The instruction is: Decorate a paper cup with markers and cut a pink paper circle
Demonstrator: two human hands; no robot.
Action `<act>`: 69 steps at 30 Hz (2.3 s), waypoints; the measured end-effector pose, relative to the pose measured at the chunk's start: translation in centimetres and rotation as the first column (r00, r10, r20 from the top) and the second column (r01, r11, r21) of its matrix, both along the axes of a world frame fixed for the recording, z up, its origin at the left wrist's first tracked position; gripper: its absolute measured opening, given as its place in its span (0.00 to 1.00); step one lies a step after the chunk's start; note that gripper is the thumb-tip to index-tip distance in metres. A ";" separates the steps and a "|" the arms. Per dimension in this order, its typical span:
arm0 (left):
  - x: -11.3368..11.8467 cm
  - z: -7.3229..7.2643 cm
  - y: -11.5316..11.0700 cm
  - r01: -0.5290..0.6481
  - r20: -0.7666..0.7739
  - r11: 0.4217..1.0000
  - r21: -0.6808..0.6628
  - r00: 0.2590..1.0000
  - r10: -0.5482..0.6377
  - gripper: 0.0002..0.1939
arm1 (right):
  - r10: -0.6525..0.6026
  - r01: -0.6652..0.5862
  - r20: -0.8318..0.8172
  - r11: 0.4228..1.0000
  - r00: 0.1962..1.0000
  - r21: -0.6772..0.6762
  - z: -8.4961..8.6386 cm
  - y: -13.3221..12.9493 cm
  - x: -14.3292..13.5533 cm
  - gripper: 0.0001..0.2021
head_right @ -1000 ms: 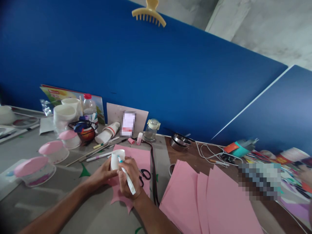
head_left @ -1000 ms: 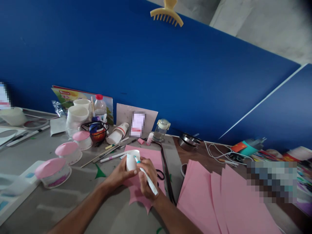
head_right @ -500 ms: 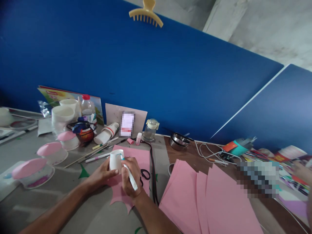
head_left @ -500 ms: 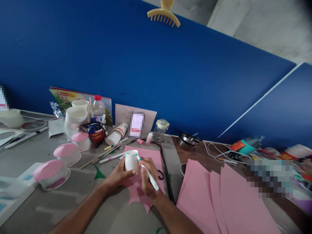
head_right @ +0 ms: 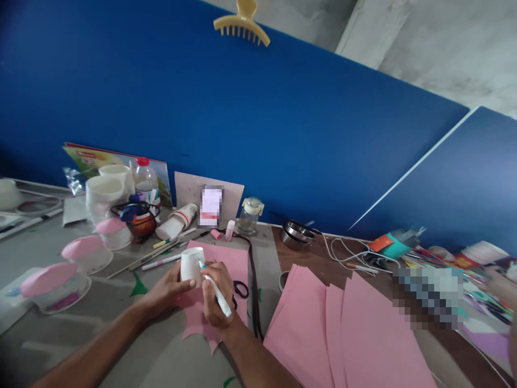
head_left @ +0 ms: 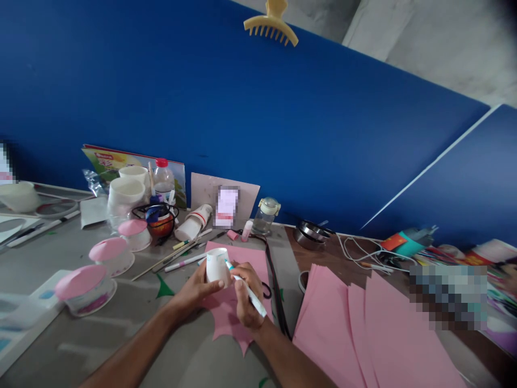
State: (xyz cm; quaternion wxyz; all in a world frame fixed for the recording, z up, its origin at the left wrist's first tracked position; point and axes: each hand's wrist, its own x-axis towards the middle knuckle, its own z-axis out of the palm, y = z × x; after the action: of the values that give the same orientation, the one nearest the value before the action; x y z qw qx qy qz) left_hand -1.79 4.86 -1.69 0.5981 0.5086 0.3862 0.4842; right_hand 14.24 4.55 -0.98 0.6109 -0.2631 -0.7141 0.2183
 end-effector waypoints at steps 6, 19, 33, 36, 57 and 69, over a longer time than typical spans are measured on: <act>0.0 0.0 -0.1 -0.017 0.020 1.000 -0.010 1.000 0.017 0.31 | 0.000 -0.009 0.078 0.993 0.997 0.114 0.7 -0.5 -0.1 0.11; 0.0 0.0 0.1 -0.016 -0.006 1.000 -0.005 1.000 0.016 0.31 | -0.041 0.035 0.074 0.996 0.996 0.082 0.4 -0.3 -0.4 0.10; 0.2 0.6 -0.2 -0.035 -0.016 0.999 -0.014 0.999 0.035 0.31 | -0.009 0.005 0.044 0.996 0.999 0.089 0.6 -0.5 -0.3 0.11; 0.2 0.7 -0.2 -0.048 -0.036 0.999 -0.014 0.998 0.047 0.32 | -0.002 -0.002 0.042 0.995 0.999 0.103 0.5 -0.4 -0.4 0.11; 0.1 0.5 -0.2 -0.044 -0.092 0.999 0.005 0.995 0.044 0.27 | -0.042 0.040 0.057 0.999 0.998 0.029 0.3 -0.3 -0.2 0.11; -0.1 0.4 -0.2 0.002 0.155 0.995 -0.103 0.988 0.014 0.34 | -0.180 0.174 -0.006 0.959 0.984 -0.224 -0.8 0.1 -0.6 0.18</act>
State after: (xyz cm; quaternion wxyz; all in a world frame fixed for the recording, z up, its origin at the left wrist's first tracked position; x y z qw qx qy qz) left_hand -1.92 4.66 -1.25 0.6503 0.4368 0.3643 0.5036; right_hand 13.63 4.64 -1.82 0.6040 -0.3897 -0.6506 0.2450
